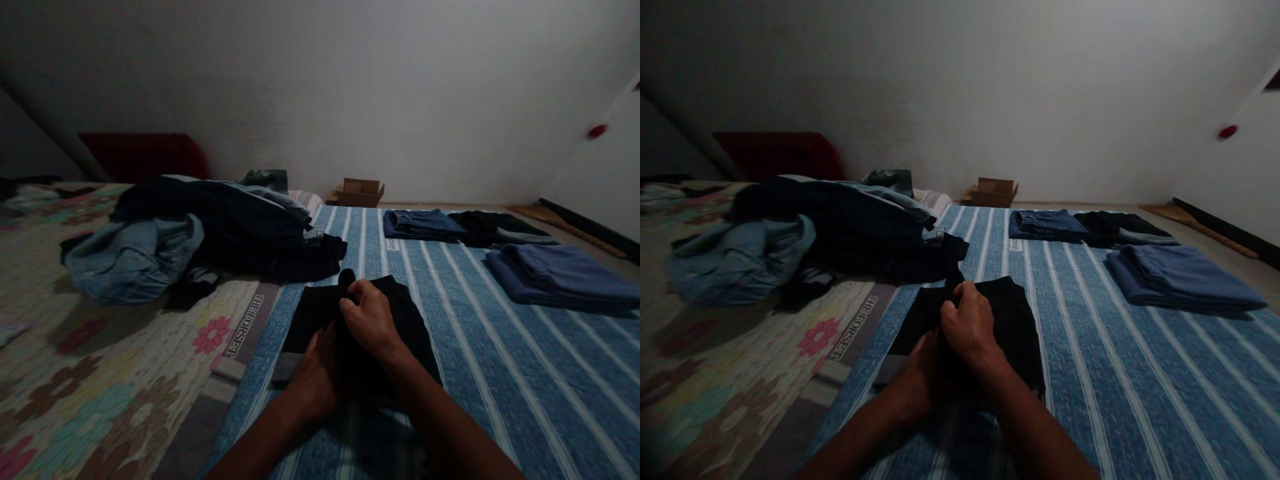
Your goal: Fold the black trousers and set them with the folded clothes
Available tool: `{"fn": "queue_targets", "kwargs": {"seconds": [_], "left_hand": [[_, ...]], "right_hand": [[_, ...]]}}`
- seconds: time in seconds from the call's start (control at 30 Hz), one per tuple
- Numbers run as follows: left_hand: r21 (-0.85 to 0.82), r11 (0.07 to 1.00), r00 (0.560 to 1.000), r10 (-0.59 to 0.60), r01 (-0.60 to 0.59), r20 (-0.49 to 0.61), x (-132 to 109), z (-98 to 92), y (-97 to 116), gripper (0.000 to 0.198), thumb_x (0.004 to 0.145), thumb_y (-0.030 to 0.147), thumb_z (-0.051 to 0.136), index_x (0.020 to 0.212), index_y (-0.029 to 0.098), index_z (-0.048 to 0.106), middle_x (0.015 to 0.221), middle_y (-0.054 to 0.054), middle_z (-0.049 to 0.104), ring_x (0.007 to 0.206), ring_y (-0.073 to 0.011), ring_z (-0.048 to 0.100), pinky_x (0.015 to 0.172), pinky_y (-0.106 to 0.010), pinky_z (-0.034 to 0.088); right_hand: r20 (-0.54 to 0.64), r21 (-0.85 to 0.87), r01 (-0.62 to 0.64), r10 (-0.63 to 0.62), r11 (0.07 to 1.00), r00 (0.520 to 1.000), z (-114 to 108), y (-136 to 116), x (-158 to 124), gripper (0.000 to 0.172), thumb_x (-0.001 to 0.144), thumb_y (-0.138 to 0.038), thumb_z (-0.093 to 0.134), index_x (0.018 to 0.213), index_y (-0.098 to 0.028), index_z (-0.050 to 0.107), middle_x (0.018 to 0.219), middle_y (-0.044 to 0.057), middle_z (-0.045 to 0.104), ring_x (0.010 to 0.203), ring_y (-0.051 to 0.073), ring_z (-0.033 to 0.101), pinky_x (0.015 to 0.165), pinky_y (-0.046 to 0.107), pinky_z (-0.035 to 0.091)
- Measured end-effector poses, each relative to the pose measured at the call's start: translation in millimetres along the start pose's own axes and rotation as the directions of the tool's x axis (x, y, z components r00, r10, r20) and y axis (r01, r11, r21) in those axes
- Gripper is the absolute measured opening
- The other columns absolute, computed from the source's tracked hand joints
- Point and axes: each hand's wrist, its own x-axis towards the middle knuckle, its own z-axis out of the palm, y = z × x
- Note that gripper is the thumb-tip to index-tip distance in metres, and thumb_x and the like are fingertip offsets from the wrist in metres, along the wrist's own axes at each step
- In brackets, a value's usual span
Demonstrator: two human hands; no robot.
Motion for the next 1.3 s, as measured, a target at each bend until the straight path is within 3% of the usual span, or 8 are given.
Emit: {"fn": "queue_targets", "kwargs": {"seconds": [0.1, 0.23, 0.47, 0.63, 0.77, 0.9, 1.07, 1.3], "left_hand": [[0.066, 0.988, 0.988, -0.145, 0.141, 0.062, -25.2, -14.1, -24.1, 0.059, 0.085, 0.029, 0.051, 0.14, 0.016, 0.035, 0.149, -0.013, 0.033, 0.138, -0.028, 0.026, 0.111, -0.051, 0.024], [0.065, 0.973, 0.972, -0.226, 0.222, 0.064, -40.7, -21.9, -46.8, 0.049, 0.087, 0.032, 0.047, 0.133, 0.015, 0.047, 0.145, -0.013, 0.039, 0.137, -0.0269, 0.029, 0.111, -0.049, 0.026], [-0.233, 0.947, 0.972, -0.234, 0.22, -0.034, -37.0, -23.8, -45.8, 0.049, 0.084, 0.028, 0.043, 0.13, 0.015, 0.052, 0.139, -0.01, 0.048, 0.131, -0.0249, 0.04, 0.109, -0.043, 0.031], [-0.432, 0.789, 0.859, -0.508, 0.436, -0.06, -32.7, -36.5, -39.6, 0.048, 0.081, 0.04, 0.045, 0.12, 0.015, 0.06, 0.125, -0.009, 0.061, 0.118, -0.0261, 0.054, 0.103, -0.04, 0.04], [-0.506, 0.697, 0.787, -0.615, 0.508, -0.057, -19.0, -47.0, -35.4, 0.058, 0.082, 0.052, 0.039, 0.117, 0.01, 0.059, 0.104, -0.011, 0.069, 0.1, -0.0264, 0.063, 0.09, -0.037, 0.047], [-0.337, 0.731, 0.775, -0.632, 0.593, -0.007, -1.0, -47.6, -33.5, 0.071, 0.075, 0.058, 0.05, 0.127, 0.009, 0.049, 0.087, -0.008, 0.069, 0.082, -0.0249, 0.065, 0.073, -0.033, 0.048], [-0.101, 0.783, 0.787, -0.617, 0.614, -0.004, 10.4, -46.3, -31.7, 0.074, 0.071, 0.047, 0.059, 0.135, 0.015, 0.042, 0.085, -0.004, 0.064, 0.076, -0.0221, 0.062, 0.064, -0.03, 0.042], [-0.303, 0.757, 0.789, -0.614, 0.579, -0.029, 15.5, -46.7, -30.3, 0.079, 0.064, 0.039, 0.059, 0.135, 0.008, 0.039, 0.066, 0.004, 0.049, 0.062, -0.0184, 0.053, 0.059, -0.029, 0.039]], "right_hand": [[0.045, -0.043, -0.016, 0.018, 0.999, 0.999, 15.9, 7.5, -4.2, 0.021, 0.073, -0.025, 0.051, 0.092, -0.019, 0.055, 0.069, 0.001, 0.059, 0.066, 0.018, 0.056, 0.062, 0.029, 0.04], [0.082, -0.056, -0.022, 0.026, 0.998, 0.996, 23.1, 10.5, -7.5, 0.028, 0.074, -0.025, 0.051, 0.101, -0.017, 0.054, 0.075, 0.003, 0.06, 0.07, 0.02, 0.058, 0.065, 0.03, 0.041], [0.214, 0.124, 0.002, -0.028, 0.992, 0.977, 26.6, 17.8, -14.9, 0.036, 0.078, -0.026, 0.052, 0.111, -0.014, 0.054, 0.071, 0.001, 0.061, 0.066, 0.018, 0.059, 0.062, 0.029, 0.043], [0.256, 0.224, 0.058, -0.117, 0.973, 0.96, 27.5, 31.2, -22.6, 0.024, 0.078, -0.018, 0.05, 0.101, -0.017, 0.058, 0.082, 0.003, 0.066, 0.073, 0.016, 0.062, 0.065, 0.026, 0.045], [0.245, 0.286, 0.098, -0.171, 0.953, 0.954, 28.5, 37.8, -25.0, 0.024, 0.078, -0.013, 0.049, 0.1, -0.018, 0.058, 0.086, 0.003, 0.066, 0.079, 0.016, 0.063, 0.07, 0.026, 0.046], [0.218, 0.292, 0.168, -0.236, 0.942, 0.947, 26.3, 36.0, -29.3, 0.023, 0.078, -0.011, 0.048, 0.096, -0.019, 0.059, 0.082, 0.002, 0.065, 0.076, 0.015, 0.061, 0.069, 0.026, 0.046], [0.184, 0.252, 0.286, -0.336, 0.925, 0.924, 12.8, 30.8, -36.1, 0.014, 0.08, -0.014, 0.047, 0.083, -0.018, 0.06, 0.074, 0.002, 0.06, 0.068, 0.014, 0.057, 0.061, 0.025, 0.043], [0.051, -0.061, 0.511, -0.508, 0.858, 0.86, -10.6, 54.1, -44.3, 0.017, 0.086, -0.012, 0.042, 0.087, -0.016, 0.059, 0.079, 0.006, 0.062, 0.073, 0.017, 0.057, 0.067, 0.03, 0.045]]}}
